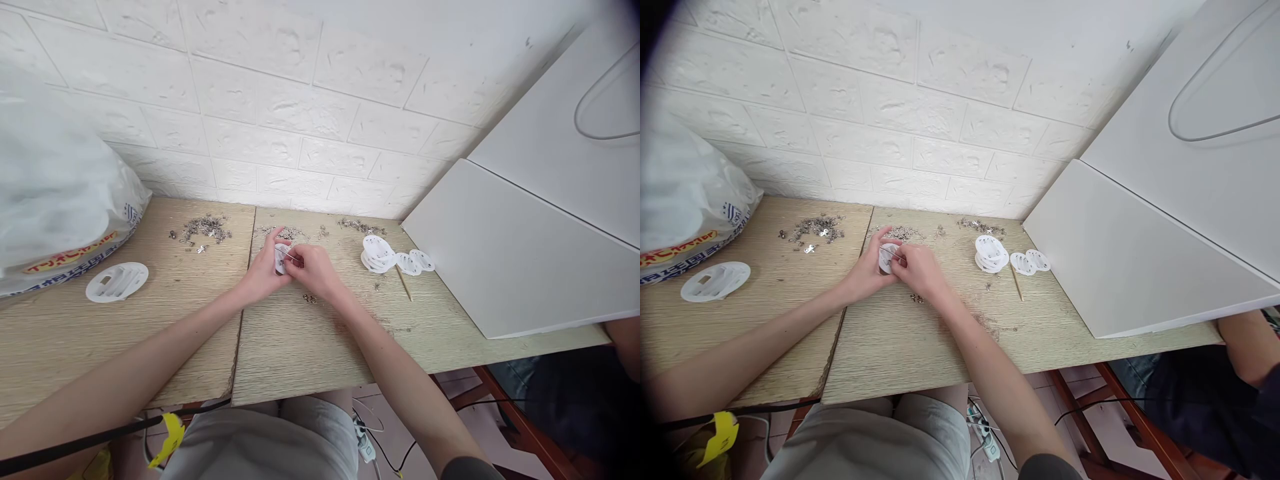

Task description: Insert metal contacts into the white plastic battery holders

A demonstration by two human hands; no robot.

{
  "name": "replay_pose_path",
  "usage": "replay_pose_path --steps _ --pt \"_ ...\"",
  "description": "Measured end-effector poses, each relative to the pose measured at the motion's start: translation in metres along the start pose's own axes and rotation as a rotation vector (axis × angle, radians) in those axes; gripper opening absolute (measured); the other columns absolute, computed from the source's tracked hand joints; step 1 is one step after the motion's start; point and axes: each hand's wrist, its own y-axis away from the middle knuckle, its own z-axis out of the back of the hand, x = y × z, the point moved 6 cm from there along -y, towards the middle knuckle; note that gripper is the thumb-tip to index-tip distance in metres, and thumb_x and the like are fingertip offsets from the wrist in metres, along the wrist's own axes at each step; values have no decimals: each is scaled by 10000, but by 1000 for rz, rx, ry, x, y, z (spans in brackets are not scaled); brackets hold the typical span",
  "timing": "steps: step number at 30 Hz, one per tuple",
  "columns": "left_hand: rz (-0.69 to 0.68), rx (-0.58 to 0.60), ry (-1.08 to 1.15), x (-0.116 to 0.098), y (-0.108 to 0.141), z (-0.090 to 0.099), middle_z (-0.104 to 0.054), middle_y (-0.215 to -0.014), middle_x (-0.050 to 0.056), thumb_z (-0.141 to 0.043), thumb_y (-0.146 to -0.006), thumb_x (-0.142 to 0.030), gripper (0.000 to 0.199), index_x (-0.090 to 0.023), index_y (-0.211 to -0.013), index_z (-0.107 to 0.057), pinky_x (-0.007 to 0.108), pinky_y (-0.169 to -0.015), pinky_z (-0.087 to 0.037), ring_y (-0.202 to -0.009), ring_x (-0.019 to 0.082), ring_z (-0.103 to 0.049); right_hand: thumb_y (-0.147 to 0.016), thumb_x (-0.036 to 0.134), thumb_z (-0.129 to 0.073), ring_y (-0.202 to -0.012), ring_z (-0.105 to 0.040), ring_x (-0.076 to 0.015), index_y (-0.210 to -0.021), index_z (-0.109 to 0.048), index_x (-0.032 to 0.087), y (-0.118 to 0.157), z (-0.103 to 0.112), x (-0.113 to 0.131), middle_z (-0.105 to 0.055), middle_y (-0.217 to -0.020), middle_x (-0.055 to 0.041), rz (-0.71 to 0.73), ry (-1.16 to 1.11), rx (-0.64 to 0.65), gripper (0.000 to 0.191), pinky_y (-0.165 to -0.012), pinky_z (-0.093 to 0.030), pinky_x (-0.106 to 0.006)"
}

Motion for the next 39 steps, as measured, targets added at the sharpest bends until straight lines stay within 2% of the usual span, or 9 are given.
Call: replay_pose_path --steps 9,16,18,22,25,29,39 --pt "22 21 46 2 0 -1 -508 -1308 133 -724 -669 -305 1002 -229 -1469 -124 447 -927 -463 -1027 258 -604 -803 147 -535 -632 -481 -105 -690 -588 154 -2 0 -7 -587 -722 -7 9 -31 47 125 -597 -308 -239" --pt "101 33 252 4 -2 0 -504 -1353 138 -810 -593 -260 1122 -254 -1470 -109 471 -958 -467 -1104 284 -580 -806 304 -579 -599 -427 -98 -775 -632 161 -5 14 -25 -555 -671 20 -116 -419 -35 156 -579 -319 -245" --pt "144 46 356 6 -3 0 -486 -1394 147 -837 -563 -250 1094 -245 -1430 -170 490 -994 -450 -1160 286 -561 -791 351 -593 -570 -396 -90 -801 -637 160 -6 15 -32 -530 -648 28 -166 -541 -54 195 -551 -306 -242" --pt "192 53 505 8 -5 0 -495 -1397 161 -878 -527 -273 870 -206 -1231 -370 492 -1028 -430 -1211 278 -544 -754 398 -629 -521 -338 -68 -818 -641 150 -5 12 -39 -491 -620 38 -269 -700 -36 256 -494 -268 -229" --pt "210 53 530 8 -5 1 -573 -1280 146 -895 -491 -289 771 -175 -1116 -458 475 -985 -458 -1134 272 -588 -735 405 -651 -522 -341 -65 -834 -660 146 -4 12 -39 -507 -628 32 -302 -716 -45 277 -483 -262 -225" --pt "248 98 522 8 -5 -2 -633 -1100 101 -898 -481 -289 760 -157 -1113 -498 457 -923 -482 -1036 259 -615 -727 376 -656 -543 -394 -72 -798 -663 148 -3 14 -38 -538 -643 25 -291 -692 -73 239 -511 -312 -227" --pt "252 208 510 7 -2 -5 -629 -1062 75 -876 -533 -242 943 -192 -1310 -344 399 -848 -495 -965 227 -620 -762 287 -613 -579 -481 -97 -763 -672 155 -6 13 -35 -620 -681 6 -225 -508 -78 145 -555 -362 -239"
